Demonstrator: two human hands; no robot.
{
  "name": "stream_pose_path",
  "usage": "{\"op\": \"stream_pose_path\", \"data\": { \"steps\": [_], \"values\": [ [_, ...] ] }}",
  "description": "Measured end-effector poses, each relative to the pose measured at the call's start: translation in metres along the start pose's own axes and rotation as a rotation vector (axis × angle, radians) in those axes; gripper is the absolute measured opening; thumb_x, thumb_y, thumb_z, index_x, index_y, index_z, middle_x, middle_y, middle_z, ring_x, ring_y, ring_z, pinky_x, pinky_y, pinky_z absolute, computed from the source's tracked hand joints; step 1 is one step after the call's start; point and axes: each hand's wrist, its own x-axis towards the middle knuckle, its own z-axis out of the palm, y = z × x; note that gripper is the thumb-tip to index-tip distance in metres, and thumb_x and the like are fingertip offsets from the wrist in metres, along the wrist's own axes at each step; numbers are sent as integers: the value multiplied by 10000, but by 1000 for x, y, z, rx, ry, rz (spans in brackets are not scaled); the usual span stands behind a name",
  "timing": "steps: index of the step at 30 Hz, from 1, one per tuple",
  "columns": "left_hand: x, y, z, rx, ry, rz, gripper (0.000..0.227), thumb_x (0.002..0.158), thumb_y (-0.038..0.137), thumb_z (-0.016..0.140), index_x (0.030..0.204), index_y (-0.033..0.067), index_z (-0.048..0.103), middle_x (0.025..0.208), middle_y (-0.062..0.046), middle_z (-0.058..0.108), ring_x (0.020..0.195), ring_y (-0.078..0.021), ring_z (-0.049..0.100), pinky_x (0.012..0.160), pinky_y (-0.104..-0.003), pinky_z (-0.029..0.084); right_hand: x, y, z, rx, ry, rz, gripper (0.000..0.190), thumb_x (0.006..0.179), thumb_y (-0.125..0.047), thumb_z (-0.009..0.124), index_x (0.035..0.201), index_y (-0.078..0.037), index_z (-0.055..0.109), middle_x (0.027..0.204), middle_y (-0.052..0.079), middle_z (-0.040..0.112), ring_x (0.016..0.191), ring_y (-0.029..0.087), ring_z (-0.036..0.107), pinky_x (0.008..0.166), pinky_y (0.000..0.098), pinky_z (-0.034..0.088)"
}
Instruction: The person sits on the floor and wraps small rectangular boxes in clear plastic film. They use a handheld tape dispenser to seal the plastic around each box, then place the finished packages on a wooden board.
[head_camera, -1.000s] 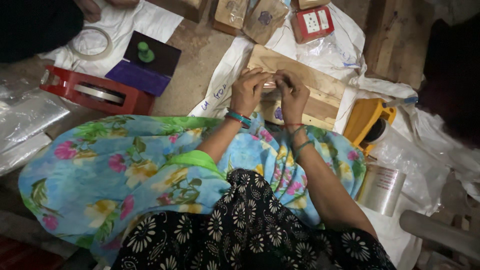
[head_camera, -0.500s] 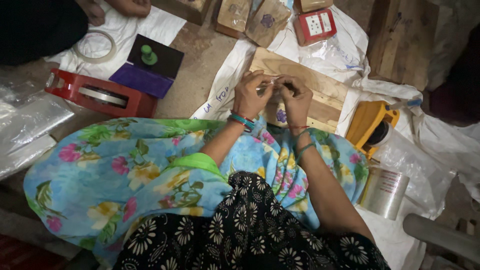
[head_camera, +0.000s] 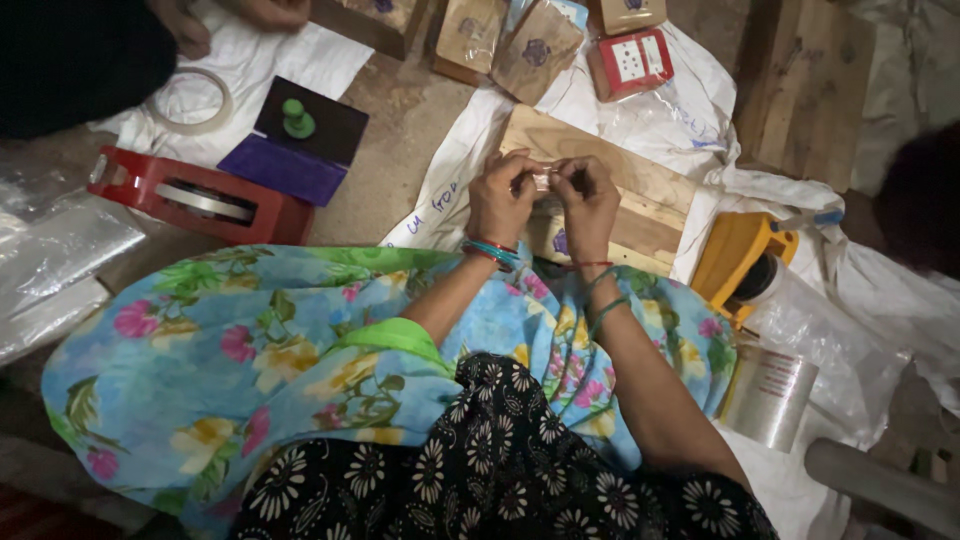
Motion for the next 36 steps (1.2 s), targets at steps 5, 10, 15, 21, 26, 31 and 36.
{"op": "stream_pose_path", "data": {
  "steps": [5,10,15,21,26,31,36],
  "values": [
    [1,2,0,-113,7,-89,166,825,-9,672,935,93,745,1086,-105,748,767,-239,749,701,-337,603,2,11,4,-10,46,-57,158,926,141,598,933,-13,567,982,67,662,930,114,625,854,241,530],
    [-1,2,-1,-71,30,35,146,846,-13,660,915,89,738,926,-78,764,788,-248,747,1007,-389,563,-3,17,1,-13,107,-65,173,926,161,535,902,-10,542,987,96,690,949,135,641,857,256,533],
    [5,5,-13,-87,-105,84,333,798,33,672,1121,89,731,805,-59,719,814,-271,688,1041,-429,500,-2,16,-4,91,56,-47,193,855,166,457,817,14,572,1003,141,717,955,191,687,886,294,553],
    [3,3,-18,310,-262,515,371,819,170,779,1173,73,732,987,-104,616,988,-280,613,1139,-577,372,1,15,-13,113,21,-43,156,818,129,472,767,18,569,975,153,710,888,198,688,859,302,568],
    [-9,2,-16,446,-194,545,155,910,164,749,1055,115,773,969,-61,622,1028,-234,610,1152,-641,339,-4,18,-16,96,-3,-49,151,808,112,463,755,17,569,910,154,710,838,194,667,830,297,551],
    [-5,9,-15,503,-139,654,202,836,139,724,1031,98,753,1042,-70,638,1167,-284,611,1162,-654,303,-18,-8,-59,330,66,-30,140,880,99,556,807,-4,616,869,110,643,890,218,660,1061,324,550],
    [2,13,-18,466,-205,664,142,871,124,703,1004,73,712,1088,-94,642,1118,-300,603,1012,-509,459,-77,-67,-202,-38,437,-125,77,993,28,660,952,-36,650,958,72,680,909,156,634,860,276,523]
  ]
}}
